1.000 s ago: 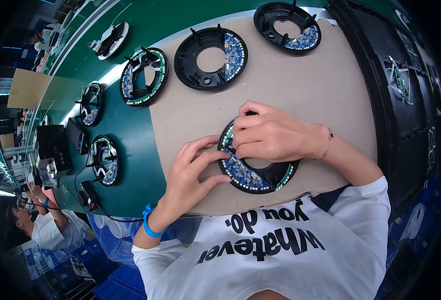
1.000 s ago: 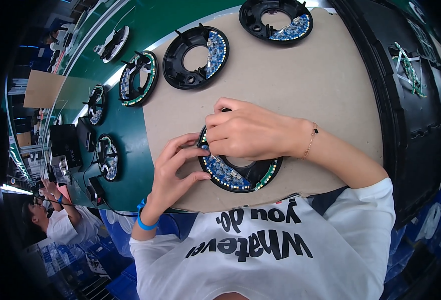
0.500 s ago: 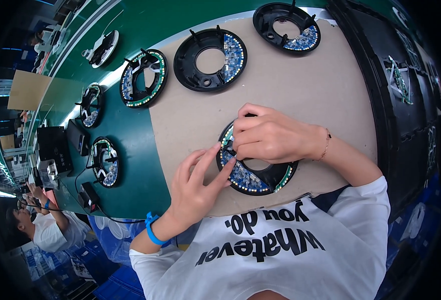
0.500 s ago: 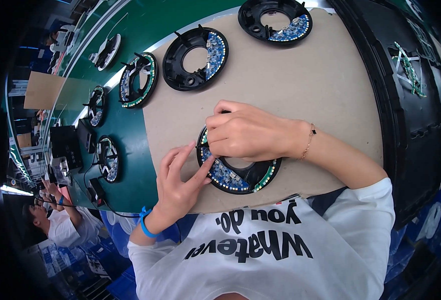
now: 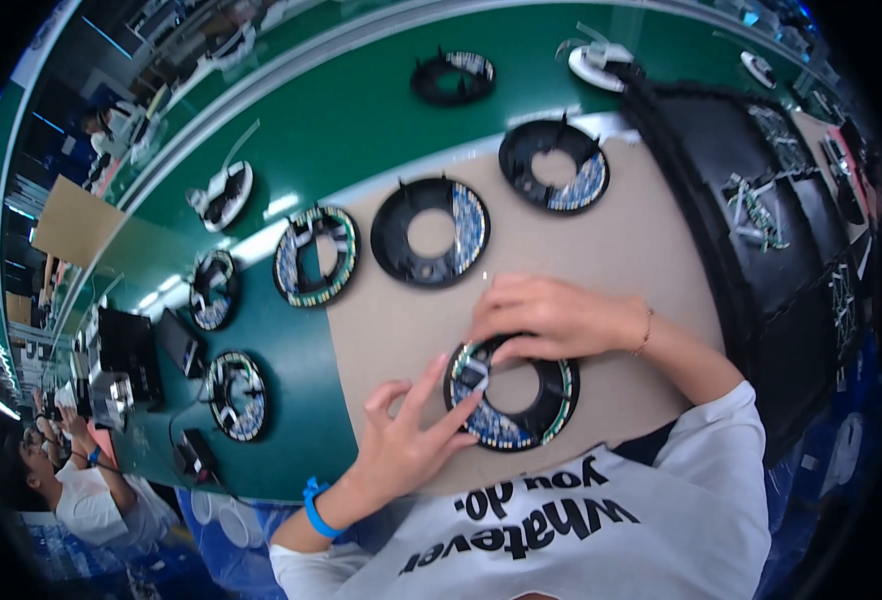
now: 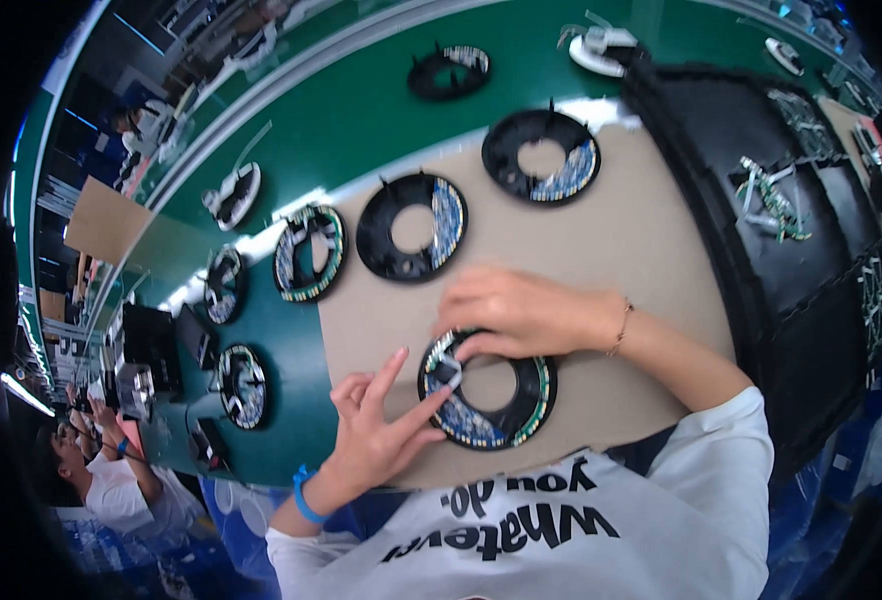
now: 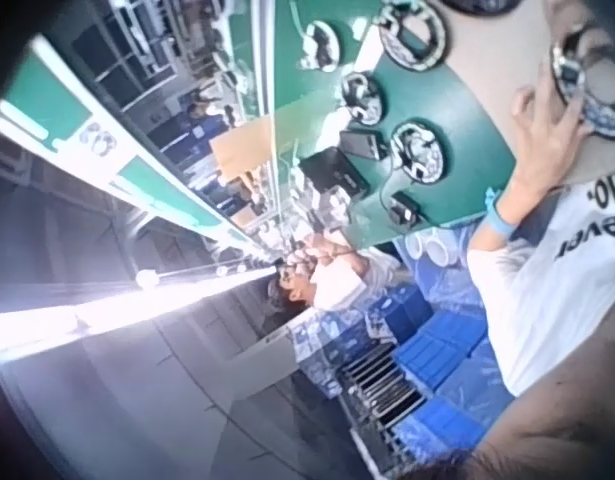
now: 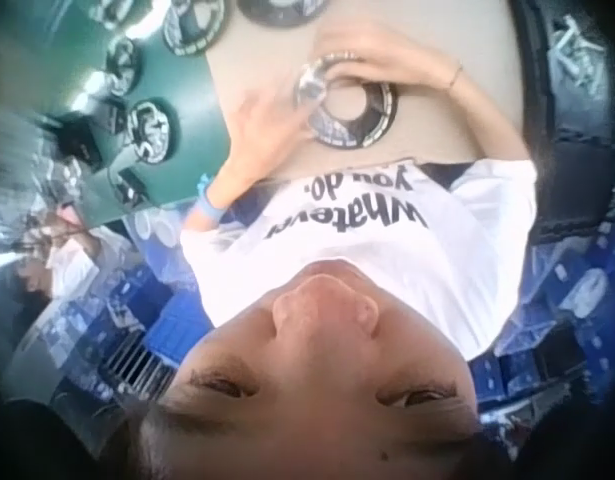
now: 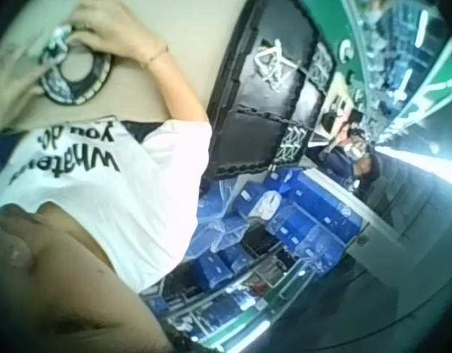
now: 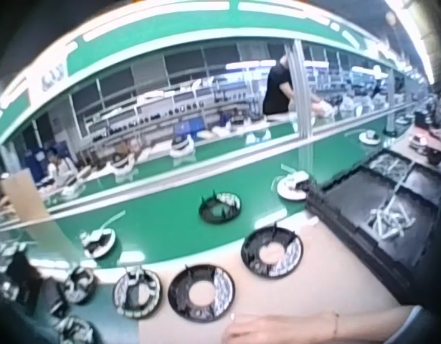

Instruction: The person assembles LED ring circuits and wire harnesses into plastic housings by hand, creating finished assemblies.

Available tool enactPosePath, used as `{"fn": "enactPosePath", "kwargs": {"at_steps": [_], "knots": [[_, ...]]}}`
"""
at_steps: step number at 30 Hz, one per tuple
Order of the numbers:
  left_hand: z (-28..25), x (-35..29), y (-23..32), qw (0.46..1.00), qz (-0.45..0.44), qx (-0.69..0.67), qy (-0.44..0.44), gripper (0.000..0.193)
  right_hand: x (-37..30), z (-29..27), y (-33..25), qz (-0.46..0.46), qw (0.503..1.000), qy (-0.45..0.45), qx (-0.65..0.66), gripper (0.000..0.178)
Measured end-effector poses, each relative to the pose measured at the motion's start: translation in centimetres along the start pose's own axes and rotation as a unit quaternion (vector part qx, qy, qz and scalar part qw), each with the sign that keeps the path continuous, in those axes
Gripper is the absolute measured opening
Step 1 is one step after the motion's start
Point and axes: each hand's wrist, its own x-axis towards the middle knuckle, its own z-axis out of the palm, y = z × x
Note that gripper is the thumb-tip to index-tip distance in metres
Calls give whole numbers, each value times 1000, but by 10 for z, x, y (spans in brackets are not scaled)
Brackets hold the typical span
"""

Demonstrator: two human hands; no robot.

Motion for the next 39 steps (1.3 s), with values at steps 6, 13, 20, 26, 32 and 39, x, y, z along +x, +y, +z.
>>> {"fn": "enactPosePath", "kwargs": {"at_steps": [6,13,20,26,32,39], "knots": [[-9,26,-24,987,-54,-141,56,37,9,-23,-2,-15,999,-32,2,8],[12,61,-56,979,-70,-168,90,50,17,-118,25,209,901,372,-73,6],[25,60,-61,980,-53,-179,76,51,-8,-209,93,303,740,565,-203,12],[33,58,-58,978,-47,-196,59,64,-46,-253,155,413,609,612,-289,10],[40,59,-57,977,-42,-208,26,64,-66,-261,198,477,546,577,-377,7],[41,61,-54,974,-48,-219,32,62,-36,-239,205,559,565,373,-479,13]]}}
